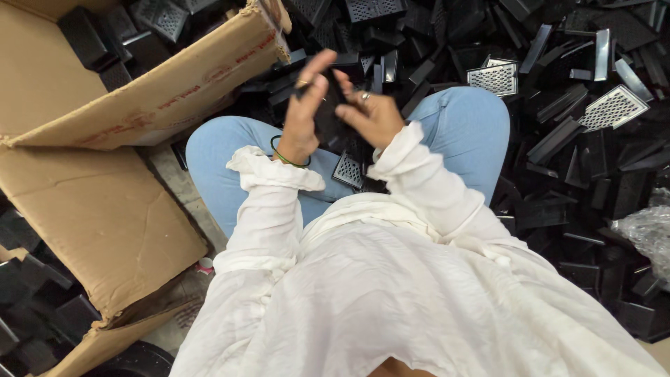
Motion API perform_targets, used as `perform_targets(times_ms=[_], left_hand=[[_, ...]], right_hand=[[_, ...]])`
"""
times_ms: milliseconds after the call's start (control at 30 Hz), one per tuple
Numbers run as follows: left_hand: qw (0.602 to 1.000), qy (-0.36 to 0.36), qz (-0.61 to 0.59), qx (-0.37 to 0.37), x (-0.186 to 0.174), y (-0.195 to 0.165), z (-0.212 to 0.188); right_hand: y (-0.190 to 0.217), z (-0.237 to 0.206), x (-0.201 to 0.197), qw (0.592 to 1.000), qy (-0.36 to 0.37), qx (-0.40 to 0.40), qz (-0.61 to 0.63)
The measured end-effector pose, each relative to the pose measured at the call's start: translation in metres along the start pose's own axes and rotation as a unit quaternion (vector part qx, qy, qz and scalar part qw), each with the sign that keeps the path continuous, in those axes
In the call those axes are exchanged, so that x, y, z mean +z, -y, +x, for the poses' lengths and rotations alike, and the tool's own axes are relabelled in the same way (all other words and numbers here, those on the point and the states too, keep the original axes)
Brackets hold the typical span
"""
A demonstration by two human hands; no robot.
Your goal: The person sits on the floor surrounded by black plastic parts and repeatedly picks them up, turns them over, and places them into a cardboard box. The person handles the parts one at a time, inspecting them before placing them in the box.
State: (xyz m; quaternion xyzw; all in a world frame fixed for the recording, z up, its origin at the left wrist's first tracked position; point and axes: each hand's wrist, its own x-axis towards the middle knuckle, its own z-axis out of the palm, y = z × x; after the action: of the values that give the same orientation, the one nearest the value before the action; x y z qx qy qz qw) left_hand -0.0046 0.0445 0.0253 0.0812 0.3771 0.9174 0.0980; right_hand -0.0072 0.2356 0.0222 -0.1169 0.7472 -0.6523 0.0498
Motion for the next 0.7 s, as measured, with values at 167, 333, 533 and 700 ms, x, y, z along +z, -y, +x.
perform_targets(times_ms=[167,333,533,700], left_hand=[[0.988,-0.116,-0.082,0.059,-0.036,-0.016,0.005],[0.979,-0.173,-0.097,0.044,-0.056,-0.009,0.01],[0.968,-0.225,-0.106,0.04,-0.065,-0.001,0.015],[0.969,-0.233,-0.077,0.04,-0.07,0.004,0.019]], right_hand=[[-0.023,0.033,-0.009,0.915,0.046,-0.008,-0.402],[-0.052,0.045,0.011,0.824,0.113,0.068,-0.551],[-0.065,0.068,-0.006,0.788,0.065,-0.028,-0.611],[-0.044,0.076,0.01,0.743,0.088,0.001,-0.664]])
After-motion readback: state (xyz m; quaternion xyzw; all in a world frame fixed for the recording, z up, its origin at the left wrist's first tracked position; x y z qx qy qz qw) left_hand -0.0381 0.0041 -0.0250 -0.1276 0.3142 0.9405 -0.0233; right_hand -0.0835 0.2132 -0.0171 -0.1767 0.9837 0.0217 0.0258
